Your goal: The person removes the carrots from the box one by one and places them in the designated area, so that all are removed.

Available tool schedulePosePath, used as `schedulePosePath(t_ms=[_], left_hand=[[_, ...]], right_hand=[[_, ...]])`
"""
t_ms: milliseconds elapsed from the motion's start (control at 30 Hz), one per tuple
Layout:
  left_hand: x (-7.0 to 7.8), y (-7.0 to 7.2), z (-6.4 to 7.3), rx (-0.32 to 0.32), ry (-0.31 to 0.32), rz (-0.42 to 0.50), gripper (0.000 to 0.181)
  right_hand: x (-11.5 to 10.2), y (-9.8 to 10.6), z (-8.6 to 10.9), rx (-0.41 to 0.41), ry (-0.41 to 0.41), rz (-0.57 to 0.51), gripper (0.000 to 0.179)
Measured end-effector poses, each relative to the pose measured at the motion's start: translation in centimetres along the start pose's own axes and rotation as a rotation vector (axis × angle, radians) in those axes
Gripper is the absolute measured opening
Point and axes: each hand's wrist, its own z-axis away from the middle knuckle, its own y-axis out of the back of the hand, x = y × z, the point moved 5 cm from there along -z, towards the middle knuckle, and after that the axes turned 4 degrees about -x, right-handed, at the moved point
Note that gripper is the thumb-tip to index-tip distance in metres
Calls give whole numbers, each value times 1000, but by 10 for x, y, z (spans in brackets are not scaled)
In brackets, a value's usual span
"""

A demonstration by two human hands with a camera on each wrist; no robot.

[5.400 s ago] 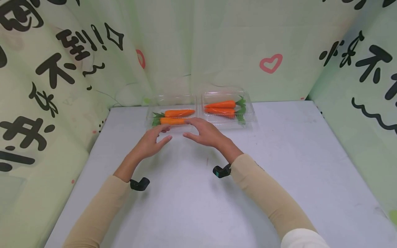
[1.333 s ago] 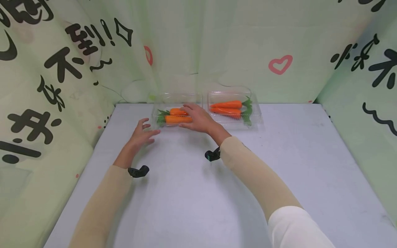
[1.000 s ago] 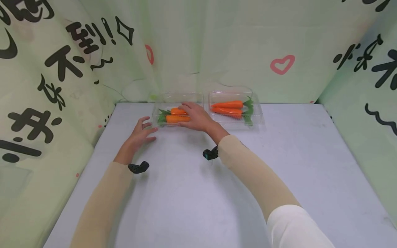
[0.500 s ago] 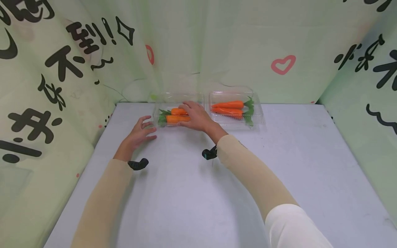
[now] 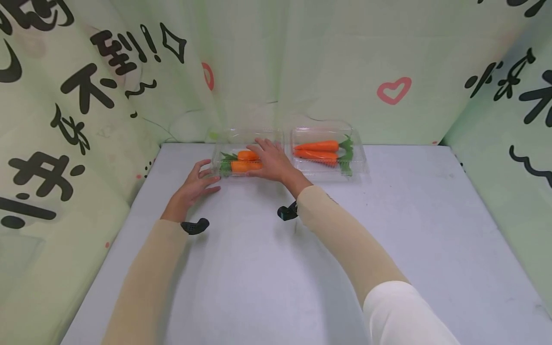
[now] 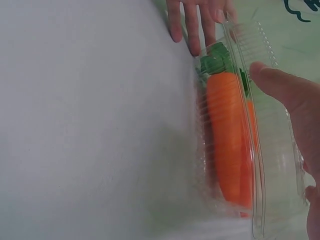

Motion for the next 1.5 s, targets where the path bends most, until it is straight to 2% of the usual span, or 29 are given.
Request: schedulePosePath(t_ms=[367, 700, 1033, 1500], left_hand=[[-3, -1, -7, 9, -4, 26, 75], [-2, -4, -6, -14, -23, 56, 76], [-1, -7, -6, -2, -24, 64, 77], [1, -9, -7, 3, 4, 24, 80]], right_hand=[[1, -7, -5, -12, -20, -3, 84], [1, -12, -6, -6, -33, 26, 83], [1, -15, -7, -12, -24, 41, 76], [0, -15, -5, -93, -32, 64, 71]])
